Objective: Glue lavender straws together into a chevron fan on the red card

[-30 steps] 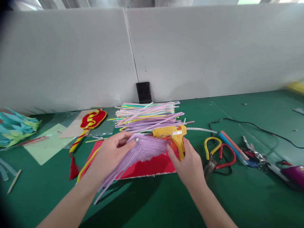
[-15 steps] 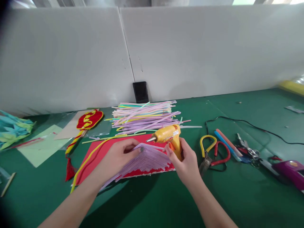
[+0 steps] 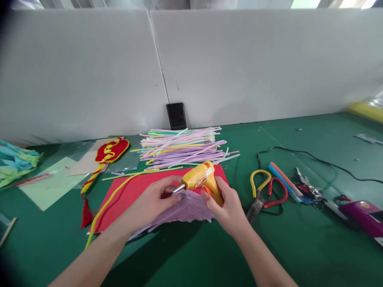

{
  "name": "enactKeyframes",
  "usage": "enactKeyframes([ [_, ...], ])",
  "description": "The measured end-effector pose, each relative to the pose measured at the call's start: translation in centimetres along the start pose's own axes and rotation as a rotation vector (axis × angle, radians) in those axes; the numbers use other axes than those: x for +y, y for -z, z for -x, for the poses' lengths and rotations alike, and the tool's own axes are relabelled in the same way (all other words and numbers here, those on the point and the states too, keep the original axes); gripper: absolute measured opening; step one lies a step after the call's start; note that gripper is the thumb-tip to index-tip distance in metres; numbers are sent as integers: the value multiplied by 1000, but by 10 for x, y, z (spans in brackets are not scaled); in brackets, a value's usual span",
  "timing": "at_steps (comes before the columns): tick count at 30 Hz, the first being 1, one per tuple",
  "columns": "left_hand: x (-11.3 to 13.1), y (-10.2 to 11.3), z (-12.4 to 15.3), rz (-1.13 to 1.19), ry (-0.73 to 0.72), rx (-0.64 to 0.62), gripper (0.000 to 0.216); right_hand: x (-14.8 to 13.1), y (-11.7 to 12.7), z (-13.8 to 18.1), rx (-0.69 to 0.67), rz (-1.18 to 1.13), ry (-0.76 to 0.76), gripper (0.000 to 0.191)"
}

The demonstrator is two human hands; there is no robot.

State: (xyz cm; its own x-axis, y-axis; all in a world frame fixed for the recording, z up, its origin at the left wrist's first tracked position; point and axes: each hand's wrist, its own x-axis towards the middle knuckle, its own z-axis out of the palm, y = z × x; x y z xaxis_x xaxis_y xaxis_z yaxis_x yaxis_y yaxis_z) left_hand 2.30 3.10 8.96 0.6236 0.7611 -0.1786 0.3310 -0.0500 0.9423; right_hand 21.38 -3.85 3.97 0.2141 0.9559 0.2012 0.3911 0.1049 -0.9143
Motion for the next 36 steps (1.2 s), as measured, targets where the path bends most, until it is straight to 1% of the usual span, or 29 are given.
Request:
enactKeyframes([
  [3,-1,0,0,-30,-38,5,33,-1,-1,0,-15,-13,-5,22],
  [6,0,-1,0,-22,-69,-19,30,-1,-1,-1,-23,-4,1,23],
  [9,2,-1,-1,-6,-61,-34,31,0,-1,0,-30,21,22,23],
  [11,2,-1,-1,5,-59,-21,33,-1,-2,0,-10,42,36,22],
  [14,1,3,-2,1,-68,30,33,-3,-2,-1,112,119,43,21],
  [18,3,13,-2,-26,-50,95,39,-3,1,-4,314,319,56,23],
  [20,5,18,-1,-56,-41,141,42,-1,3,-7,379,425,58,25],
  [22,7,22,1,-92,-41,187,44,1,5,-9,413,503,67,27],
  [28,11,25,5,-160,-32,247,45,3,3,-9,328,585,88,28],
  [36,10,18,6,-231,-44,247,51,7,1,-10,328,619,148,38],
])
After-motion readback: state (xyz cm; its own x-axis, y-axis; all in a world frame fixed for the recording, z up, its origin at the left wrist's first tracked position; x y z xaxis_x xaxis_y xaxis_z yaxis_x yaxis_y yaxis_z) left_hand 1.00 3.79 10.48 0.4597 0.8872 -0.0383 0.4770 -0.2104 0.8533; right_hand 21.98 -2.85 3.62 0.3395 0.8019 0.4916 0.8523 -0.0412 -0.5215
